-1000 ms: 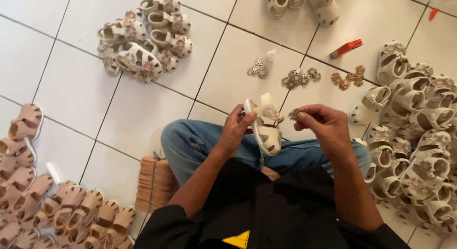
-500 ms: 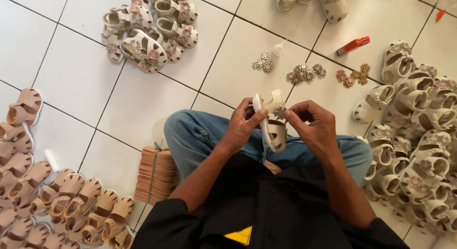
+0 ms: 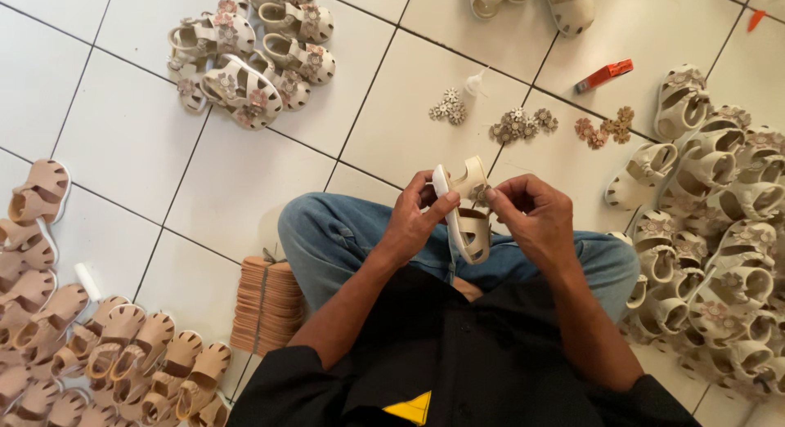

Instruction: The person sits on the floor holding a child's sandal and uses a glue bottle to apply glue to the toe area, then presses a decorative flower appliqué onto the glued spot. They repeat the gluing and attaching process on additional sandals, turning the shoes to reach different spots.

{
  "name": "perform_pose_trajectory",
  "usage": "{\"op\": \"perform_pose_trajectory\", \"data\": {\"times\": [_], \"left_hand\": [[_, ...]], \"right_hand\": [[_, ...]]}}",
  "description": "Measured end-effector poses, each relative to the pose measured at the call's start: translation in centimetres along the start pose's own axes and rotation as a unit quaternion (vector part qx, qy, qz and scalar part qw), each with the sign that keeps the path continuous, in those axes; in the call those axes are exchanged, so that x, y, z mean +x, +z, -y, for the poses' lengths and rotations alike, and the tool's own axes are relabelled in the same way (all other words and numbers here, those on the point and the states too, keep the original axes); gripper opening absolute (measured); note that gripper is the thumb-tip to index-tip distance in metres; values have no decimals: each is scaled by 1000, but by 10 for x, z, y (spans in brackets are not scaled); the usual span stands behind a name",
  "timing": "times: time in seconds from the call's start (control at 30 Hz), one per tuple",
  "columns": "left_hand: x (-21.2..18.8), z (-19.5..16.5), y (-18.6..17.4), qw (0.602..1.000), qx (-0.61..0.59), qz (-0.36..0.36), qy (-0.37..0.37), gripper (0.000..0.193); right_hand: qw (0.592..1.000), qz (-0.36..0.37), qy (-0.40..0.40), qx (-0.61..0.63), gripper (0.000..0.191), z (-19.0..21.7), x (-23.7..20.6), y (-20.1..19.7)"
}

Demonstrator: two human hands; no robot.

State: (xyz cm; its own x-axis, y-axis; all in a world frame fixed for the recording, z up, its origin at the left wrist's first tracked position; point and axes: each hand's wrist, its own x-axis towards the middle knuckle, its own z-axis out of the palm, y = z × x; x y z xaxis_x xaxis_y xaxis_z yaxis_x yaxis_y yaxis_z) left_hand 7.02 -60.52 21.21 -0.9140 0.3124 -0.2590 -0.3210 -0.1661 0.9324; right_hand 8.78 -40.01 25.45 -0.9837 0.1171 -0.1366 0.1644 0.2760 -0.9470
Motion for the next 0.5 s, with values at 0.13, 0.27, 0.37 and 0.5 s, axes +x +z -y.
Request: {"op": "perform_pose_trajectory", "data": {"times": [0.13,0.27,0.37,0.5], "left_hand": [[3,3,0,1000,21,2,-1,58],[5,7,-2,999,-36,11,-8,55],[5,7,-6,997,-66,35,-18,54],[2,1,-4,998,-2,59,-16,54]], "right_hand": [[998,-23,-16,-54,15,-2,-2,4],[996,-40,-70,-33,16,-1,-9,-1],[998,12,-21,51,23,3,-8,-15],[983,132,76,101,35,9,-5,-26]]}}
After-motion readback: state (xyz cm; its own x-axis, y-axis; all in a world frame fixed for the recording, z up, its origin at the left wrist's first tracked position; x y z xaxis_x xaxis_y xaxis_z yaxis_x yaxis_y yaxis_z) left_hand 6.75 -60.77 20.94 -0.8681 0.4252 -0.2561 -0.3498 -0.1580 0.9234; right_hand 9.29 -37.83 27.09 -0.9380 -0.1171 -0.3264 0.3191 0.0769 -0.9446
